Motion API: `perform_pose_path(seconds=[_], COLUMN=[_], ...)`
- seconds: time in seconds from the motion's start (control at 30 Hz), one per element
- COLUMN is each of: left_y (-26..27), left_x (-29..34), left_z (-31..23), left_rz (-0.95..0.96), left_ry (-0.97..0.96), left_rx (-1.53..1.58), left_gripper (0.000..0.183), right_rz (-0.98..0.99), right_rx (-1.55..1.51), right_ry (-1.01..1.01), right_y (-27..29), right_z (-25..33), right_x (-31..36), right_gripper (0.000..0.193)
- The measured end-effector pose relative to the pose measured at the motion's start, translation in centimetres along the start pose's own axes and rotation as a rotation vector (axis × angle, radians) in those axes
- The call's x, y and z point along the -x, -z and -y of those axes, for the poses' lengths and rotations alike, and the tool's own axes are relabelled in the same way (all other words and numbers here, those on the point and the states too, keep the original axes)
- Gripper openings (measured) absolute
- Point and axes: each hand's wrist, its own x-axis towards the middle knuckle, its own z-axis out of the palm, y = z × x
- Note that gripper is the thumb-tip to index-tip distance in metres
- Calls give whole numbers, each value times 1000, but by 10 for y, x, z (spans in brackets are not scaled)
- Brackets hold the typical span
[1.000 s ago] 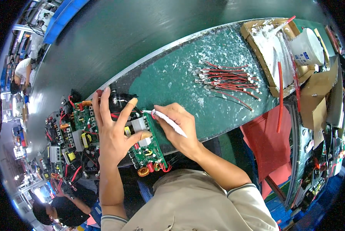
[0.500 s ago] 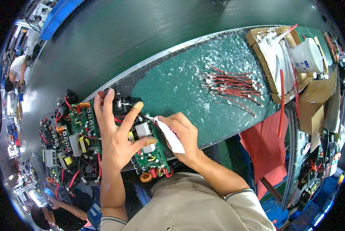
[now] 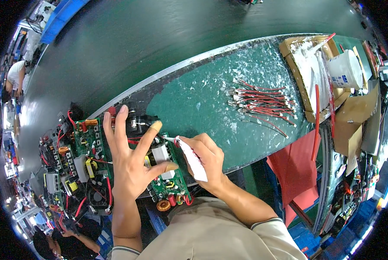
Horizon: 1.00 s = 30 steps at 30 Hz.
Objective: Assembling electronic components and applying adhesive to circuit boards on a manufacturing line.
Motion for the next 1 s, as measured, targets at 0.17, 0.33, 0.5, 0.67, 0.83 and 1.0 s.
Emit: perform_pose_path(seconds=[0.17, 0.33, 0.5, 0.67, 0.83, 1.0], left_y=[1, 0, -3, -4, -4, -4], left_x=[-2, -2, 0, -1, -2, -2], left_z=[-3, -1, 4, 4, 4, 5], left_rz=[-11, -17, -9, -4, -14, -14], left_ry=[26, 16, -19, -25, -29, -33], left_rx=[26, 29, -10, -20, -8, -15], left_gripper=[75, 74, 76, 76, 77, 76], right_rz=[-2, 4, 5, -22, -32, -27], right_rx=[-13, -23, -12, 0, -7, 16], right_ry=[5, 14, 9, 7, 9, 33], right_y=[1, 0, -1, -2, -2, -4], right_z=[-2, -1, -1, -1, 1, 0], right_x=[0, -1, -1, -2, -3, -2], right_gripper=[31, 29, 24, 23, 22, 24])
